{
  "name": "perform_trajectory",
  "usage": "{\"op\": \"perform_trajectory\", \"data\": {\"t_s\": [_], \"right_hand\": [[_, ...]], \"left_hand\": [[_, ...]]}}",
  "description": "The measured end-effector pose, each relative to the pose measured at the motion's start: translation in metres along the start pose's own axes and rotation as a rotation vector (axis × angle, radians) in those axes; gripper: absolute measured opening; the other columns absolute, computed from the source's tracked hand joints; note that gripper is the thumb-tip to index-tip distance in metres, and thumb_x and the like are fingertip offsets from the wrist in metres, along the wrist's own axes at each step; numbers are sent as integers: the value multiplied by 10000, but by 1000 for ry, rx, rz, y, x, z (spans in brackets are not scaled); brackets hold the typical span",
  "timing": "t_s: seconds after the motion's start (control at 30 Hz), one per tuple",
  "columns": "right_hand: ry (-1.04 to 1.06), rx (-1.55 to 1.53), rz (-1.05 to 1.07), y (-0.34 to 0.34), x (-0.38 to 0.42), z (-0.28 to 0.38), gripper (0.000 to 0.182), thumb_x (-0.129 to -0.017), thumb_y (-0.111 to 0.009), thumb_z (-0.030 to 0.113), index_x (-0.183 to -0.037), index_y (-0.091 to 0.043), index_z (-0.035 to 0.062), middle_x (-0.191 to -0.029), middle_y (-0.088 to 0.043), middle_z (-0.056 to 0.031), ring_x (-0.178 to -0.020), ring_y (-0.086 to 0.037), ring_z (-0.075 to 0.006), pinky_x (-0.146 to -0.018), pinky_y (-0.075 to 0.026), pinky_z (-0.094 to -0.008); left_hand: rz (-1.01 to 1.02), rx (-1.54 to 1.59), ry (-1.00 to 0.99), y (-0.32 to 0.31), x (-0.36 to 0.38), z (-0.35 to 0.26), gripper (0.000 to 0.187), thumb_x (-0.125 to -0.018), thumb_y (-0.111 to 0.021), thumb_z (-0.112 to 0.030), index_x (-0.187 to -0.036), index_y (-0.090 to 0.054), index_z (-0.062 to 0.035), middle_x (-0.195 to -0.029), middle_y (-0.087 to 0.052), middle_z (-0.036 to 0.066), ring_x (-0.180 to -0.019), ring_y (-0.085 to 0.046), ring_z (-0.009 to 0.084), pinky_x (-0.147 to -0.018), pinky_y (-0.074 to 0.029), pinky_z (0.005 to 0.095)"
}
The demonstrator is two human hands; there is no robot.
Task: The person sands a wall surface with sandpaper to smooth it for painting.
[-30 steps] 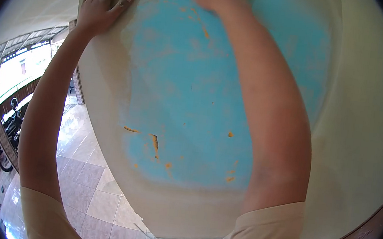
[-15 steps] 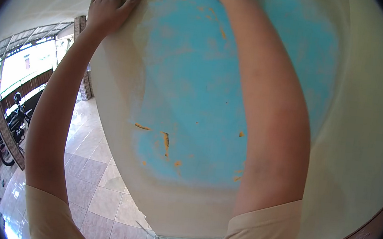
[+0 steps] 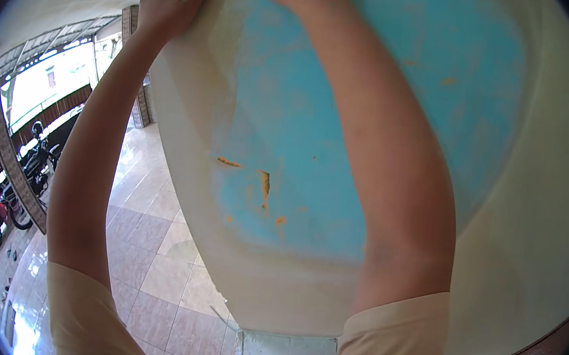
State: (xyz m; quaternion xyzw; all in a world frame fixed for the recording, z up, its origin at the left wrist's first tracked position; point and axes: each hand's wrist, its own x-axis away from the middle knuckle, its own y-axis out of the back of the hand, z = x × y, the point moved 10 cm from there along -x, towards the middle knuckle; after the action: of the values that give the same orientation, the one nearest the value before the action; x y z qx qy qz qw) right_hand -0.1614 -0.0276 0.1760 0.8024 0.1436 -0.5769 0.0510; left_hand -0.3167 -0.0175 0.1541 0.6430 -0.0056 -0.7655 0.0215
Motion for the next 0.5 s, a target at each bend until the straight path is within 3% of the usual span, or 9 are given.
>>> {"op": "perform_trajectory", "data": {"t_s": [0.13, 0.17, 0.2, 0.27, 0.33, 0.4, 0.43, 0.5], "right_hand": [[320, -132, 209, 5, 32, 30, 611, -970, -507, 410, -1485, -398, 100, -1588, -298, -86, -1489, -207, -268, -1234, -145, -463], [287, -42, 9, -1, 23, 15, 628, -966, -516, 420, -1491, -394, 97, -1589, -301, -85, -1488, -211, -265, -1235, -152, -452], [288, -42, 3, 1, 14, 10, 628, -966, -516, 420, -1491, -394, 97, -1589, -301, -85, -1488, -211, -265, -1235, -152, -452], [-36, 14, 4, 3, -3, -29, 645, -964, -519, 431, -1499, -388, 97, -1598, -287, -95, -1485, -216, -265, -1233, -149, -465], [-44, -46, -8, 10, 22, 0, 642, -948, -547, 419, -1482, -414, 89, -1582, -308, -112, -1477, -233, -274, -1225, -160, -478], [279, -173, 1, 5, 63, 56, 631, -925, -581, 398, -1458, -446, 90, -1537, -372, -131, -1463, -257, -293, -1211, -184, -487], [280, -172, 5, 4, 67, 54, 631, -925, -581, 398, -1458, -446, 90, -1537, -372, -131, -1463, -257, -293, -1211, -184, -487], [512, -273, 104, 7, 78, 69, 629, -913, -597, 386, -1450, -454, 91, -1507, -406, -130, -1459, -264, -288, -1204, -198, -487]], "left_hand": [[-38, 16, -38, 4, 11, -5, 609, -1001, -365, -378, -1545, -302, -112, -1629, -227, 117, -1518, -148, 301, -1224, -114, 486], [-36, 14, -27, 7, 13, -5, 608, -1000, -370, -376, -1542, -307, -108, -1626, -235, 123, -1516, -157, 308, -1221, -119, 494], [-40, 10, -28, 7, 14, -4, 608, -1000, -370, -376, -1542, -307, -108, -1626, -235, 123, -1516, -157, 308, -1221, -119, 494], [-41, 13, -18, 5, 17, -1, 612, -999, -372, -376, -1547, -296, -112, -1627, -227, 126, -1513, -163, 315, -1220, -120, 501], [-35, 11, -19, 6, 18, 0, 603, -1004, -361, -366, -1548, -293, -115, -1629, -222, 126, -1514, -160, 314, -1221, -119, 499], [-21, 19, -16, 2, 23, 2, 595, -1009, -350, -356, -1550, -289, -117, -1630, -217, 126, -1515, -157, 314, -1223, -117, 496], [-20, 12, -34, 0, 23, 3, 584, -1013, -338, -342, -1550, -290, -118, -1631, -215, 125, -1515, -156, 313, -1223, -117, 496], [-25, -7, -52, 2, 23, 2, 573, -1018, -326, -328, -1550, -290, -118, -1631, -214, 124, -1515, -156, 313, -1224, -116, 496]]}}
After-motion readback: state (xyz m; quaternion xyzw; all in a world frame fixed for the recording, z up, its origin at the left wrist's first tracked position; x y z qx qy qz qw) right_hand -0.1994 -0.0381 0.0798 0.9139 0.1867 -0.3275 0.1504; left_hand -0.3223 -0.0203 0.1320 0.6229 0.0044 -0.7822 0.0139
